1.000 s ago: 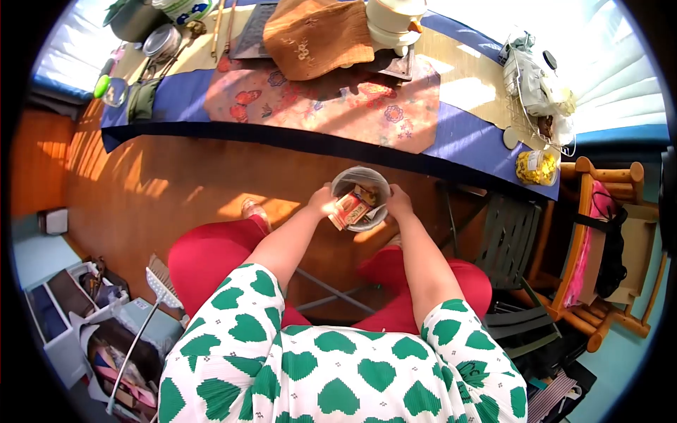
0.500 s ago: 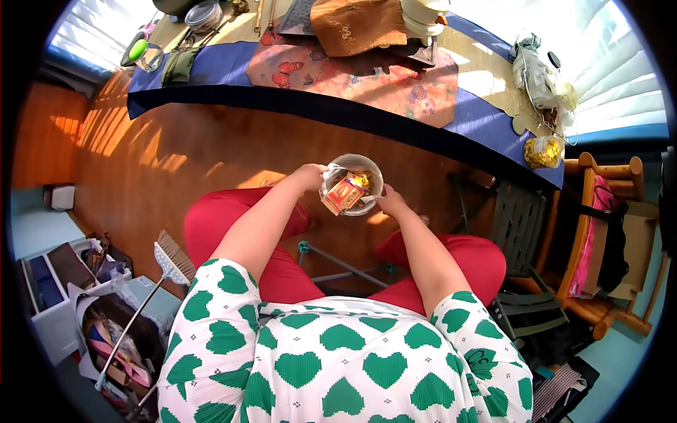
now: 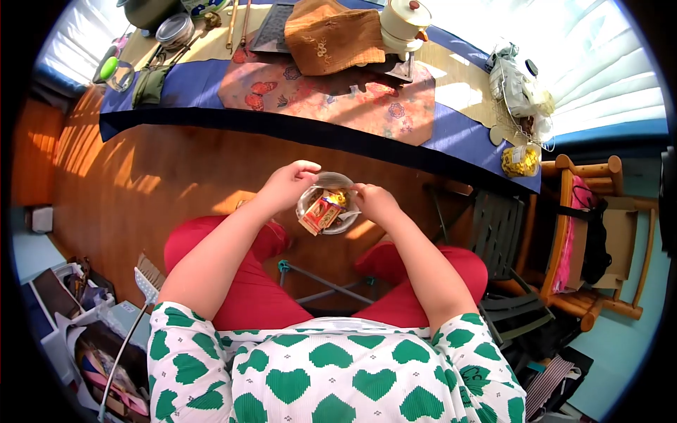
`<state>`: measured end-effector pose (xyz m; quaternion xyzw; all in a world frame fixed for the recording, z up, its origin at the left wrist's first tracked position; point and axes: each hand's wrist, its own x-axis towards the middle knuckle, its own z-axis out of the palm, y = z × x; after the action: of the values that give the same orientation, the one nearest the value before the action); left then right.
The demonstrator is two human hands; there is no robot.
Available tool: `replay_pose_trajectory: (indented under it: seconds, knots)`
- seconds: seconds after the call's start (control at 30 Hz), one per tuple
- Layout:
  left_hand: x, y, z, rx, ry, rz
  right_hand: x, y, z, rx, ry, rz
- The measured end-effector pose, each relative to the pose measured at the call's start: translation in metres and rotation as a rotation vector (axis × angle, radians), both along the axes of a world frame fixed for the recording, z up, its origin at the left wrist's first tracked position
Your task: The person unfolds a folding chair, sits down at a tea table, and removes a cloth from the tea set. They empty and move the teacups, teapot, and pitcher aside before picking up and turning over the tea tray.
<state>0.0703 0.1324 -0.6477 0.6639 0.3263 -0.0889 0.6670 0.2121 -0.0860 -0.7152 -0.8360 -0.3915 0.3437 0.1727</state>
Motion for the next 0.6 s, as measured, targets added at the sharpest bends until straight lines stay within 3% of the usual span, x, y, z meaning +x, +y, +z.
replay_pose_trajectory:
  seconds: [0.07, 0.17, 0.27, 0.33, 0.37, 0.4, 0.47, 0.5, 0.53, 0.6]
  knots:
    - [0.011, 0.014, 0.017, 0.066, 0.025, -0.037, 0.011, 0.003, 0.04, 0.095, -0.095, 0.02]
    - [0.025, 0.035, 0.013, 0.023, -0.125, 0.106, 0.036, 0.002, 0.087, 0.285, -0.177, 0.012]
    - [0.04, 0.03, 0.049, 0.277, -0.132, 0.231, 0.061, 0.0, 0.111, 0.413, -0.229, -0.136]
    - [0.045, 0.031, 0.065, 0.999, -0.195, 0.038, 0.076, -0.001, 0.106, 0.587, -0.235, -0.306]
    - [0.047, 0.032, 0.066, 1.144, -0.272, 0.015, 0.087, -0.003, 0.108, 0.711, -0.393, -0.28]
    - [0.049, 0.035, 0.065, 1.288, -0.352, -0.007, 0.097, -0.01, 0.114, 0.654, -0.405, -0.312]
    - [0.049, 0.043, 0.048, 1.23, -0.375, -0.055, 0.131, -0.024, 0.11, 0.693, -0.672, -0.23]
    - [0.048, 0.044, 0.037, 1.248, -0.342, -0.066, 0.149, -0.039, 0.094, 0.544, -0.745, -0.207]
    - [0.047, 0.043, 0.029, 1.267, -0.305, -0.075, 0.158, -0.052, 0.08, 0.372, -0.685, -0.279]
    - [0.053, 0.037, 0.032, 1.306, -0.295, -0.192, 0.166, -0.069, 0.061, 0.324, -0.579, -0.187]
